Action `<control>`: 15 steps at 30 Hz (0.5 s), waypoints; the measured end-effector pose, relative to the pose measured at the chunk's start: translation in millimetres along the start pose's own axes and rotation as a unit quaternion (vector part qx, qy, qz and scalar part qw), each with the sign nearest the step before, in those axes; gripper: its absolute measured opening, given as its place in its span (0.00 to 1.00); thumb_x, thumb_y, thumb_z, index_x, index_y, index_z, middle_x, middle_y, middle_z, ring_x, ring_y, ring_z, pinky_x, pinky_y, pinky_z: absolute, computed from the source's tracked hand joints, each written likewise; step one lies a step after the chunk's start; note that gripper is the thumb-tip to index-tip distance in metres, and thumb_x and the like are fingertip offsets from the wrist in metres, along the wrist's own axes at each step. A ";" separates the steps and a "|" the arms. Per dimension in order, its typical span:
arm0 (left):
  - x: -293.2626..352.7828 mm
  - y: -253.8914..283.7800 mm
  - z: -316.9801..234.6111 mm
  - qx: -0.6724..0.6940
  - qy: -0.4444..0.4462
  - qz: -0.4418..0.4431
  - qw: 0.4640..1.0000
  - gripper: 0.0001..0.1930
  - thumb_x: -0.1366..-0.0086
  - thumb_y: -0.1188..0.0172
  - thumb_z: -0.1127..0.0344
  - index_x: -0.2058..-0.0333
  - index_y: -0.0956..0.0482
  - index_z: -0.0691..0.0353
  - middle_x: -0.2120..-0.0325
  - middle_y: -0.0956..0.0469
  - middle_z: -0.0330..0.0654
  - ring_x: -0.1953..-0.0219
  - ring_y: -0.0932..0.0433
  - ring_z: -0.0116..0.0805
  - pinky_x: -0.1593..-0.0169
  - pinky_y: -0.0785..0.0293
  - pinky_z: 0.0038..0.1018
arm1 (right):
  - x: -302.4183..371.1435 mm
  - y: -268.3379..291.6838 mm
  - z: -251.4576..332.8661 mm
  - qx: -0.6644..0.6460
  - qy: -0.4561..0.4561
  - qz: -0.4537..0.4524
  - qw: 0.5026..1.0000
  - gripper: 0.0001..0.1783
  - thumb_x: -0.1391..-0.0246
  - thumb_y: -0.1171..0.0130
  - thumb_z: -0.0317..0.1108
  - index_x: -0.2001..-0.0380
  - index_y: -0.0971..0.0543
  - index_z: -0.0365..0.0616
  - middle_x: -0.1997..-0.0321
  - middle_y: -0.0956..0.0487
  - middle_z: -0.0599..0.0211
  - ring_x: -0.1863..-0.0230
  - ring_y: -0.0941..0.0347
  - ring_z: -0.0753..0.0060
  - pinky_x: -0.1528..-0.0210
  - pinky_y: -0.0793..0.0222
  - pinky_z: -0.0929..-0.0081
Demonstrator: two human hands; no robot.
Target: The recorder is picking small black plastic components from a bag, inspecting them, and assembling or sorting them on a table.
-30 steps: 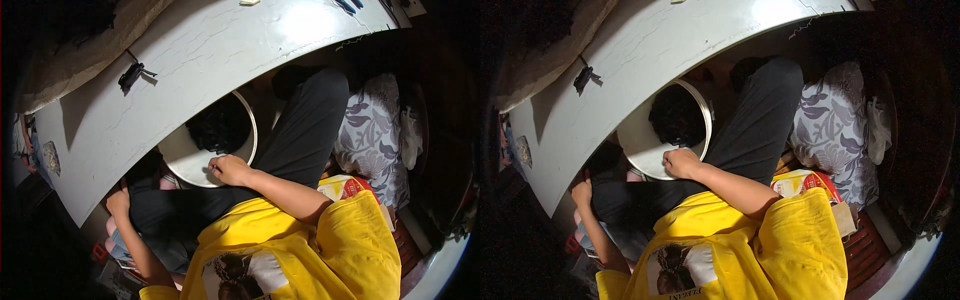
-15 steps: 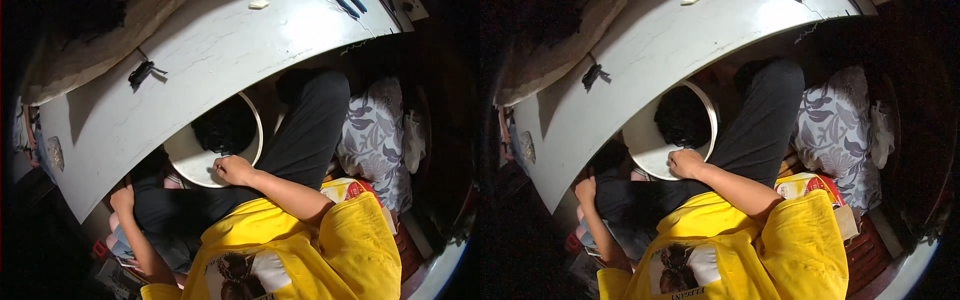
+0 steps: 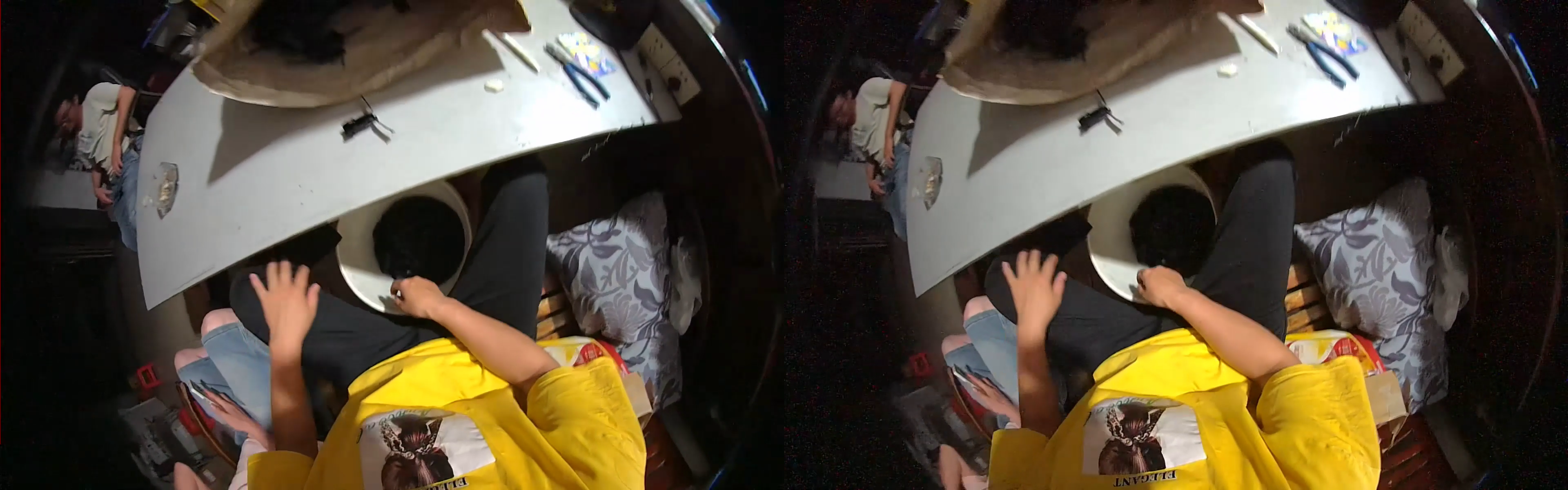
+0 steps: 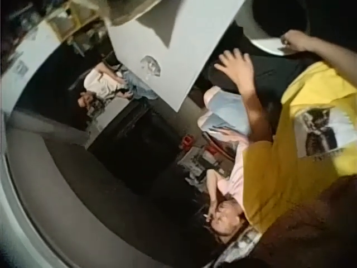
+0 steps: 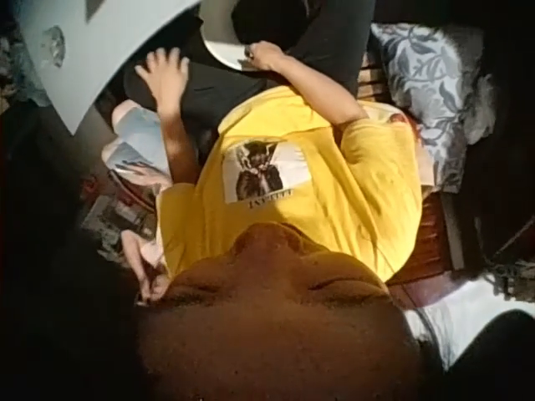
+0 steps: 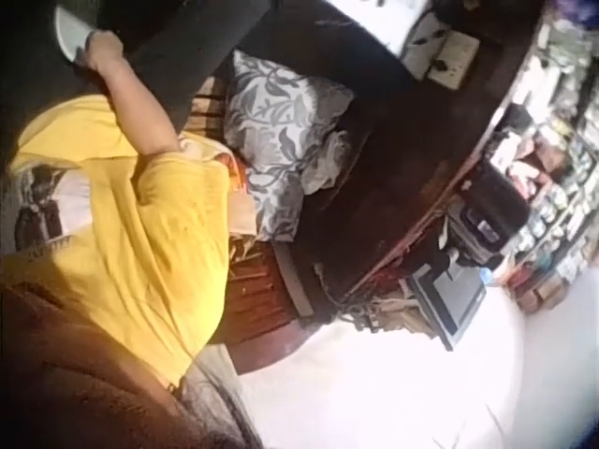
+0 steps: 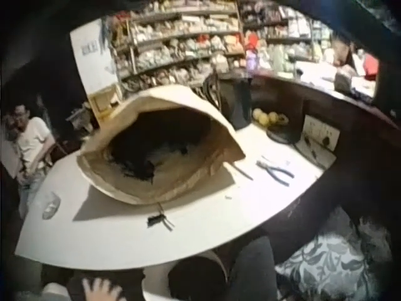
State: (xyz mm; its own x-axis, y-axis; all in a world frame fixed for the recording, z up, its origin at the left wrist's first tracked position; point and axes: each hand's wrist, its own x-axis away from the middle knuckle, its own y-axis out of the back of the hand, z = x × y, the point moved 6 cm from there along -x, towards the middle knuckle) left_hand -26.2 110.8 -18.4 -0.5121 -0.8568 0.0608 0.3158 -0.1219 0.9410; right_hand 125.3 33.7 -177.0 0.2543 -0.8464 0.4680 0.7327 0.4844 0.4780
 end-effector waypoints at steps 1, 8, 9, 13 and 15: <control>3.2 8.1 -10.9 0.039 -0.030 -0.010 0.999 0.19 0.48 0.41 0.58 0.57 0.26 0.56 0.55 0.30 0.46 0.47 0.37 0.46 0.44 0.49 0.52 | 1.6 0.7 2.9 0.009 0.005 -0.002 1.000 0.14 0.53 0.50 0.38 0.65 0.22 0.45 0.64 0.22 0.54 0.61 0.26 0.52 0.60 0.30 0.60; 26.4 -4.8 -54.0 0.228 -0.125 -0.001 0.966 0.16 0.51 0.40 0.63 0.60 0.24 0.57 0.56 0.29 0.44 0.48 0.35 0.40 0.42 0.48 0.46 | 46.2 93.0 87.8 -0.044 0.265 -0.224 0.937 0.11 0.58 0.48 0.26 0.68 0.25 0.41 0.70 0.25 0.55 0.65 0.28 0.52 0.63 0.31 0.64; 31.4 -9.8 -56.4 0.232 -0.131 0.008 0.964 0.16 0.50 0.40 0.63 0.60 0.24 0.57 0.56 0.29 0.44 0.47 0.36 0.40 0.42 0.48 0.46 | 53.6 114.6 103.4 -0.042 0.300 -0.256 0.918 0.11 0.59 0.48 0.23 0.68 0.25 0.41 0.72 0.26 0.57 0.66 0.29 0.53 0.64 0.32 0.66; 39.7 -10.1 -68.5 0.271 -0.133 0.014 0.953 0.15 0.49 0.41 0.64 0.61 0.24 0.58 0.55 0.30 0.44 0.48 0.36 0.42 0.42 0.47 0.46 | 55.8 195.7 130.2 0.056 0.294 -0.451 0.841 0.13 0.63 0.47 0.19 0.69 0.25 0.41 0.67 0.26 0.59 0.65 0.30 0.54 0.64 0.32 0.65; 41.7 -12.9 -73.0 0.316 -0.123 0.011 0.941 0.14 0.47 0.42 0.64 0.61 0.25 0.59 0.55 0.30 0.46 0.47 0.36 0.43 0.43 0.46 0.46 | 40.5 222.9 137.9 0.121 0.300 -0.495 0.807 0.15 0.63 0.48 0.18 0.67 0.25 0.40 0.61 0.27 0.59 0.62 0.31 0.55 0.61 0.32 0.66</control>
State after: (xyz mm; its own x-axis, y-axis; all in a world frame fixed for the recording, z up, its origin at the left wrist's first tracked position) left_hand 6.7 40.0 -52.3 -0.7047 -0.7046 0.0838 -0.1702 0.2826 0.9440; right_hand 211.9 137.9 51.1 -0.0666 -0.7654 -0.6401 0.6377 -0.5261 0.5626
